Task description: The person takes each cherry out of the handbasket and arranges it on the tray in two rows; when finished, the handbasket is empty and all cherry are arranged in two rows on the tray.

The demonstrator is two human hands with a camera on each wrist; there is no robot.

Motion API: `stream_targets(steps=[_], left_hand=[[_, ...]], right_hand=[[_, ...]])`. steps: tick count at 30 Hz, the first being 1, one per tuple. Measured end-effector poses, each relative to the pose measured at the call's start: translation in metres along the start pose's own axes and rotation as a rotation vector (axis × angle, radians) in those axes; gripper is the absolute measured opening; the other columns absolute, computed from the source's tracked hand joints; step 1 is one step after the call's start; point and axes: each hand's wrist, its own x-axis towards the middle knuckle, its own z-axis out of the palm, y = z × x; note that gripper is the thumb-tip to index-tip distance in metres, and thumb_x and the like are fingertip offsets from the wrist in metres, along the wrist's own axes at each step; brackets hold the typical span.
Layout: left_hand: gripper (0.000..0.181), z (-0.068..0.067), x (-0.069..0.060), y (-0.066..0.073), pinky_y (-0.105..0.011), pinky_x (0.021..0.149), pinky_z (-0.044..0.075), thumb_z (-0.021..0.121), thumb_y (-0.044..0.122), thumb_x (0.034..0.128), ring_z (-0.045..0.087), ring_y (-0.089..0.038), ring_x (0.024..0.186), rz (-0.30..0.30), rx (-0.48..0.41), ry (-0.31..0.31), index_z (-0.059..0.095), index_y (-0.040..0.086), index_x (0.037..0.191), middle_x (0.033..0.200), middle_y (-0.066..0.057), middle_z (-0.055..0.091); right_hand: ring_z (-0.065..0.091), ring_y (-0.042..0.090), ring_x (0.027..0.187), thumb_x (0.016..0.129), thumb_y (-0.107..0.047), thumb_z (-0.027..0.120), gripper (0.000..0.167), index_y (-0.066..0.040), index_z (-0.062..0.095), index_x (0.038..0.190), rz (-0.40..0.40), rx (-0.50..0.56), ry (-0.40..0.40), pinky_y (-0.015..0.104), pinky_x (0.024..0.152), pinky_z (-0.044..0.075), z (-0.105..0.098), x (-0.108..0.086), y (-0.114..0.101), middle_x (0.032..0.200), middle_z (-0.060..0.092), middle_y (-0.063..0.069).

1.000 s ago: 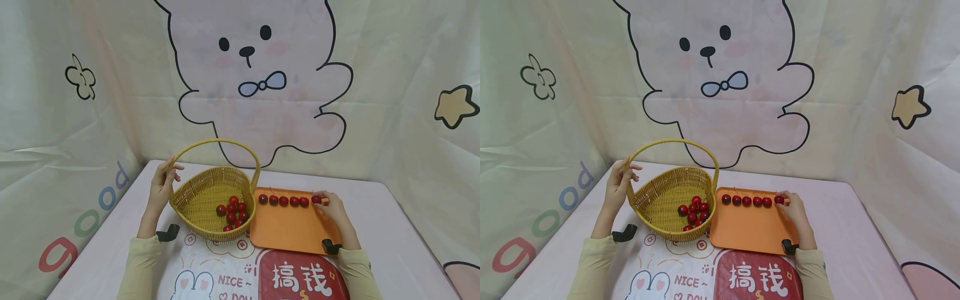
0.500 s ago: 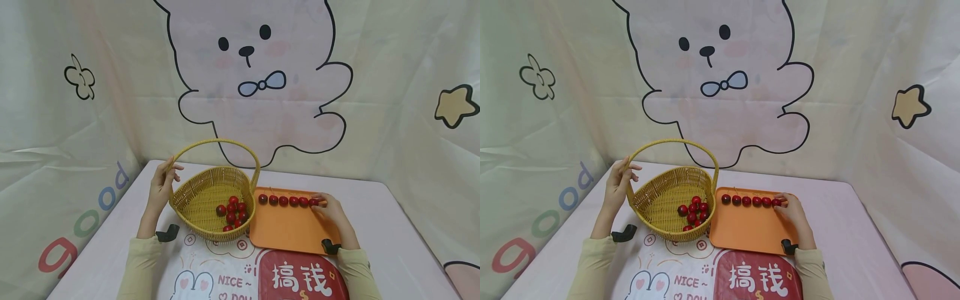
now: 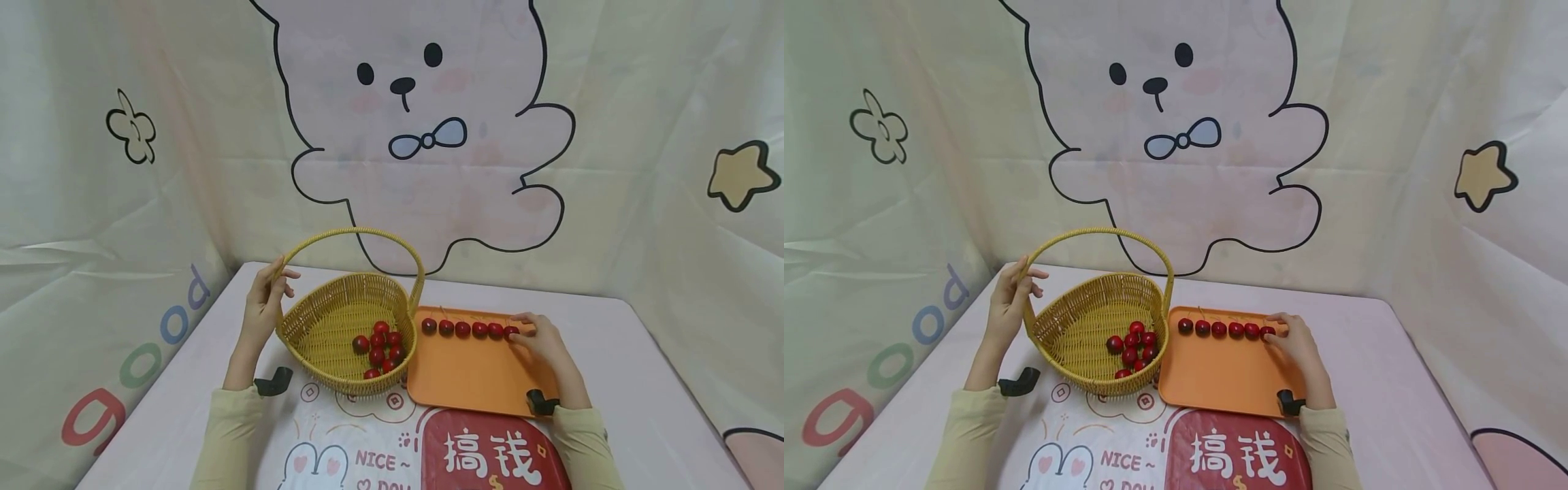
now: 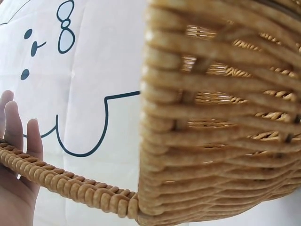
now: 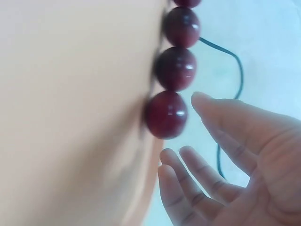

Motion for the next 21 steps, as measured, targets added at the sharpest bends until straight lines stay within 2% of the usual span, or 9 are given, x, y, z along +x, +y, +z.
stream_targets(steps=[5,7,13,17,21], left_hand=[[0.041,0.000,0.000,0.001,-0.014,0.068,0.044,0.037,-0.008,0.0955,0.051,-0.022,0.071,-0.012,0.013,-0.001,0.038,0.001,0.136,0.101,-0.021,0.058],[0.041,0.000,0.000,0.001,-0.014,0.067,0.043,0.037,-0.007,0.0956,0.050,-0.024,0.071,-0.023,0.012,0.001,0.038,0.002,0.136,0.101,-0.018,0.059],[0.041,0.000,0.000,0.001,-0.014,0.068,0.043,0.037,-0.008,0.0956,0.050,-0.024,0.071,-0.019,0.005,-0.003,0.038,0.002,0.135,0.102,0.000,0.061],[0.041,0.001,0.000,0.000,-0.015,0.068,0.044,0.038,-0.008,0.0952,0.051,-0.021,0.071,-0.026,-0.016,0.011,0.039,0.002,0.135,0.102,0.001,0.061],[0.041,0.001,0.000,0.001,-0.015,0.067,0.044,0.038,-0.008,0.0952,0.051,-0.020,0.070,-0.031,-0.017,0.022,0.040,0.001,0.135,0.100,-0.003,0.062]], right_hand=[[0.057,0.046,0.096,0.085,-0.009,0.066,0.038,0.004,0.054,0.119,-0.030,0.017,0.039,0.050,0.079,0.050,-0.007,-0.001,-0.006,0.113,0.049,0.030],[0.056,0.047,0.097,0.085,-0.009,0.066,0.038,0.004,0.055,0.120,-0.044,0.014,0.057,0.050,0.078,0.050,-0.009,-0.001,-0.008,0.114,0.048,0.030],[0.056,0.048,0.097,0.085,-0.007,0.066,0.038,0.003,0.055,0.120,-0.077,0.016,0.098,0.052,0.077,0.050,-0.012,-0.003,-0.015,0.114,0.048,0.030],[0.057,0.047,0.097,0.085,-0.006,0.065,0.037,0.003,0.056,0.119,-0.092,0.010,0.120,0.053,0.077,0.049,-0.013,-0.004,-0.021,0.114,0.049,0.029],[0.057,0.046,0.097,0.085,-0.006,0.065,0.035,0.002,0.057,0.118,-0.111,0.008,0.147,0.054,0.077,0.049,-0.012,-0.004,-0.025,0.113,0.051,0.028]])
